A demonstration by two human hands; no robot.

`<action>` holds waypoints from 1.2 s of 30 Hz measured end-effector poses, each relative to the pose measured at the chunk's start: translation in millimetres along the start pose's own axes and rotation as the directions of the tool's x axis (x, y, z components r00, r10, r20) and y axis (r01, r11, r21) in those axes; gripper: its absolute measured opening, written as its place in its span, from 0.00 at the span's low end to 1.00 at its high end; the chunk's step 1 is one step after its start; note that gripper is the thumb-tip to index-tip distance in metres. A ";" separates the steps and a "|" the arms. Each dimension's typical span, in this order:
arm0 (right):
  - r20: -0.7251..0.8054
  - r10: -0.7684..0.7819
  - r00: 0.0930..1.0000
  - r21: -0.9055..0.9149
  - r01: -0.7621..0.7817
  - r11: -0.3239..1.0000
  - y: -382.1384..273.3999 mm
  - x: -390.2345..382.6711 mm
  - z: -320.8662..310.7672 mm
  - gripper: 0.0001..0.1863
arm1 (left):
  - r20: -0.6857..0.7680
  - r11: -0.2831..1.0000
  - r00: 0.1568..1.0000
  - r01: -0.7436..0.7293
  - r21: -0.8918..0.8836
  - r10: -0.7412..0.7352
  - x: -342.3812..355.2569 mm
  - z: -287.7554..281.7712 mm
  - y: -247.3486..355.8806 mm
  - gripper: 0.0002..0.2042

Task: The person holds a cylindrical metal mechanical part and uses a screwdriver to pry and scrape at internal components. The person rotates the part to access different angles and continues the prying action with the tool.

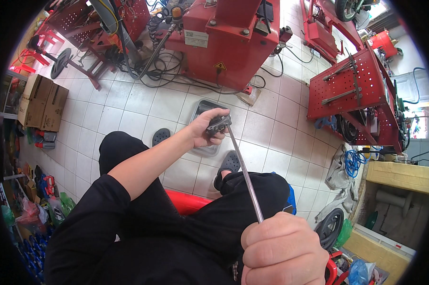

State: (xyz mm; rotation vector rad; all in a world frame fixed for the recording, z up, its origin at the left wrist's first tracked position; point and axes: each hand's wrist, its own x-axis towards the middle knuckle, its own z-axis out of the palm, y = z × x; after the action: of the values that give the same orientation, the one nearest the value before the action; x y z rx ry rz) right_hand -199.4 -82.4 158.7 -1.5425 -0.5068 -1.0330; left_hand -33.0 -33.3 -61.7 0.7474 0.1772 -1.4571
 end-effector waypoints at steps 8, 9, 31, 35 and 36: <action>0.013 -0.007 1.000 0.043 0.007 0.999 2.9 -0.5 0.5 0.14 | 0.011 1.000 1.000 0.002 -0.001 -0.002 2.6 -2.6 -1.7 0.15; 0.060 0.015 0.998 0.065 -0.019 0.998 2.8 2.0 -0.6 0.14 | 0.006 1.000 1.000 0.001 -0.008 -0.001 2.9 -3.5 -1.8 0.15; 0.030 0.270 0.962 0.093 -0.271 0.958 91.4 17.5 19.4 0.04 | 0.026 0.979 0.995 0.103 -0.177 -0.100 45.4 -81.8 -14.8 0.17; -0.063 0.272 0.960 0.037 -0.271 0.962 94.7 17.6 20.6 0.04 | 0.020 0.987 0.997 0.078 -0.138 -0.076 44.4 -80.3 -15.6 0.19; -0.078 0.267 0.960 0.021 -0.267 0.964 95.1 18.0 21.6 0.04 | 0.018 0.987 0.997 0.082 -0.137 -0.081 44.2 -81.9 -15.7 0.18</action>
State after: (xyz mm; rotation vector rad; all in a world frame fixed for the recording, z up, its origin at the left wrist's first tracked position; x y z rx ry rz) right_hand -107.9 -90.0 121.1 -1.5065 -0.2385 -0.8774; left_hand -14.7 -23.5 -153.8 0.6243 0.2989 -1.5104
